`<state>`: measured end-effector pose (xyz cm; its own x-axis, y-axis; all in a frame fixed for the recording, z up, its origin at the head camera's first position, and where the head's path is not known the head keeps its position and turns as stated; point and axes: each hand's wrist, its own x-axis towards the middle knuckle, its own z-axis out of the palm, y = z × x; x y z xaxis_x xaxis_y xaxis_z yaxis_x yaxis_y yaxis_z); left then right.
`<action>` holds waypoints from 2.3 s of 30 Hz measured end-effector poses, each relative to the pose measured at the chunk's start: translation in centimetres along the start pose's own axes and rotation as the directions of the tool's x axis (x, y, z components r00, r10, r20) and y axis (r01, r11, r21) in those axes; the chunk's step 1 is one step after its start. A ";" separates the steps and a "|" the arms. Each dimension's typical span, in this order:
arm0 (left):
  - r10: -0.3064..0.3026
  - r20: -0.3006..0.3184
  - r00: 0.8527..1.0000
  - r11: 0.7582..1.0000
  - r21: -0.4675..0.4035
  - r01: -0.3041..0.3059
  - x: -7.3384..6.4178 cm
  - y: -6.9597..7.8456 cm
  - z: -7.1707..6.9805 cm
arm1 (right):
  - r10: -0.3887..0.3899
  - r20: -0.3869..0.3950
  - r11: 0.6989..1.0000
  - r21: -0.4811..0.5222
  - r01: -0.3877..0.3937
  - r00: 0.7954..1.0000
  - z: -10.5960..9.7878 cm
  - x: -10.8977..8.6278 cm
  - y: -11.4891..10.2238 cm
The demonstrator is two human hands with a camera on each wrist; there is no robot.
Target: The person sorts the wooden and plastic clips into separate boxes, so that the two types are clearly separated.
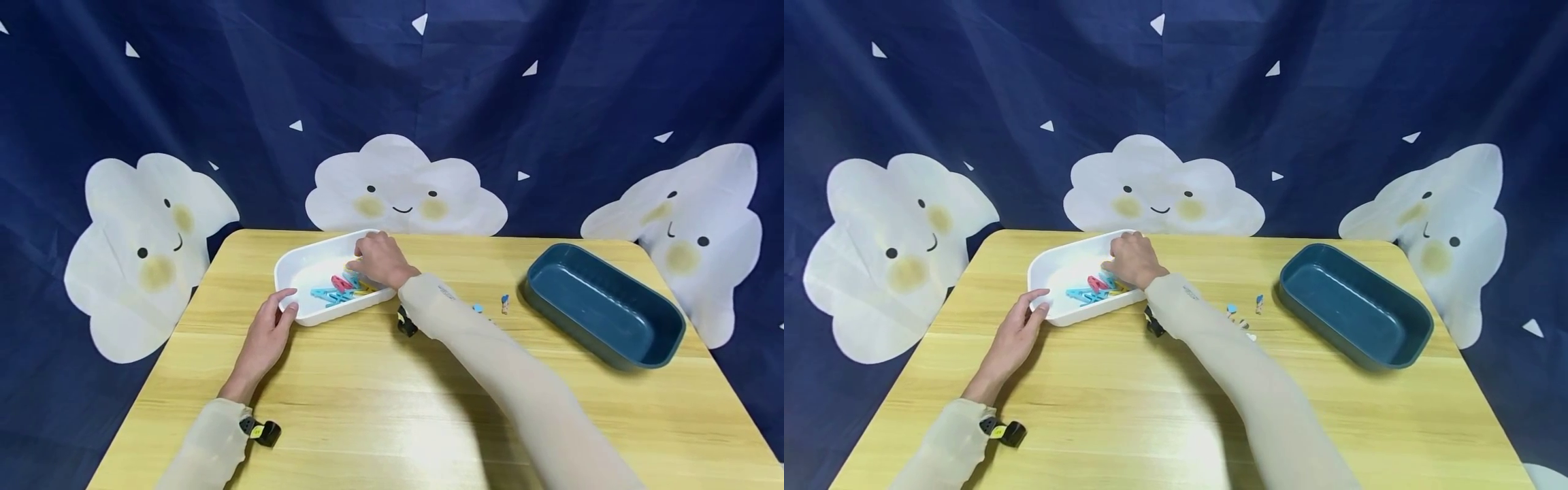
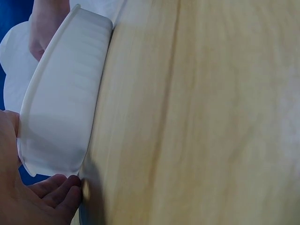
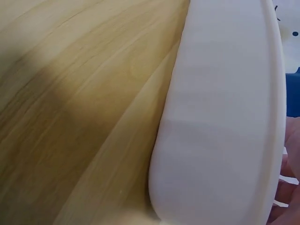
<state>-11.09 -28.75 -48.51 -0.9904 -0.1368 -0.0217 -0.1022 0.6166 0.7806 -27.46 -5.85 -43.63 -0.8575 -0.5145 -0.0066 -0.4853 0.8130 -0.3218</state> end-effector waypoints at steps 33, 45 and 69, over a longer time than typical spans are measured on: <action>-0.004 -0.001 1.000 1.000 0.004 0.004 0.0 0.6 0.2 | 0.046 -0.256 0.896 0.439 0.074 0.966 -2.7 -11.0 9.9; -0.007 -0.017 1.000 1.000 -0.004 0.007 -0.2 0.1 0.2 | 0.017 -0.207 0.905 0.420 0.073 0.978 -2.6 -14.7 13.0; -0.002 -0.016 1.000 1.000 0.008 0.002 0.0 -0.1 0.2 | -0.235 -0.039 0.929 0.286 0.236 0.971 -0.9 -19.7 18.7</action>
<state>-11.13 -28.68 -48.66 -0.9886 -0.1503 -0.0130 -0.1048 0.6223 0.7757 -19.75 19.70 -48.66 -0.7253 -0.6802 0.1062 -0.6044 0.5553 -0.5713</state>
